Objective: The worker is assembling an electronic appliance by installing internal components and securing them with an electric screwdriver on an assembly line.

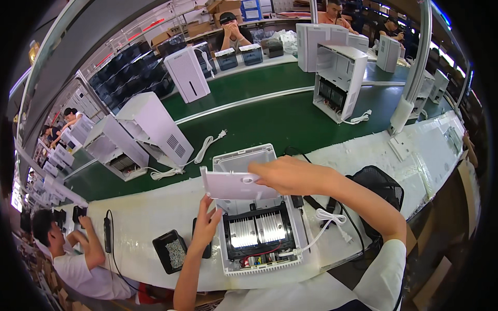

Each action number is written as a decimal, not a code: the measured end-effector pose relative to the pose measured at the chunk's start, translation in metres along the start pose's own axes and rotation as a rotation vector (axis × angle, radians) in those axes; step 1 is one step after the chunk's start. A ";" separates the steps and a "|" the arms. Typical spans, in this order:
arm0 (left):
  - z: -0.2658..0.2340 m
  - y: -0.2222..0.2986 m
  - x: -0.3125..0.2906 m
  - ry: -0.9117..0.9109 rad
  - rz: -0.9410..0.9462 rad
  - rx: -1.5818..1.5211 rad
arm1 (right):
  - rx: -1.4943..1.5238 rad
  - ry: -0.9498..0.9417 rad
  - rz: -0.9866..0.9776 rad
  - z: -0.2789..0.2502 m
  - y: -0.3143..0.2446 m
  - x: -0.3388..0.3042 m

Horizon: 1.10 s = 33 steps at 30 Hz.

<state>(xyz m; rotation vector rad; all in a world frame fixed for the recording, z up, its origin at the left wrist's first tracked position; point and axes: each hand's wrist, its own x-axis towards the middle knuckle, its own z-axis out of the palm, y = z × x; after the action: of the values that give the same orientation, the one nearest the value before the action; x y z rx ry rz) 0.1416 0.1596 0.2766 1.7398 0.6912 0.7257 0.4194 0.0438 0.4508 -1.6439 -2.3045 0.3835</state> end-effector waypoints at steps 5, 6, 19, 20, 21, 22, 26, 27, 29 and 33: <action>0.005 -0.010 0.000 0.009 -0.083 -0.176 | -0.112 0.020 -0.130 0.020 0.007 0.006; 0.002 -0.013 -0.002 0.020 -0.087 -0.178 | -0.142 0.003 -0.148 0.021 0.003 0.008; -0.016 -0.018 -0.004 -0.040 -0.159 -0.171 | -0.213 -0.007 -0.157 0.029 -0.015 0.022; -0.017 -0.018 -0.004 -0.042 -0.143 -0.178 | -0.214 -0.007 -0.162 0.029 -0.015 0.022; -0.018 -0.019 -0.005 -0.037 -0.142 -0.177 | -0.205 -0.030 -0.139 0.027 -0.015 0.022; -0.019 -0.020 -0.006 -0.040 -0.137 -0.170 | -0.196 -0.054 -0.116 0.026 -0.015 0.022; -0.020 -0.006 -0.004 -0.035 -0.178 -0.199 | -0.206 -0.051 -0.096 0.027 -0.020 0.023; -0.020 -0.007 -0.004 -0.034 -0.178 -0.198 | -0.204 -0.035 -0.107 0.028 -0.021 0.024; -0.021 -0.007 -0.004 -0.028 -0.196 -0.206 | -0.202 -0.020 -0.120 0.029 -0.023 0.027; -0.021 -0.009 -0.007 -0.013 -0.173 -0.231 | -0.215 -0.036 -0.107 0.030 -0.035 0.033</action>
<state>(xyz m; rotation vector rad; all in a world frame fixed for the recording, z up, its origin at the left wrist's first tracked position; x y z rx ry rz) 0.1202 0.1696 0.2721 1.4546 0.7100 0.6472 0.3678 0.0623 0.4386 -1.6094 -2.5229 0.1477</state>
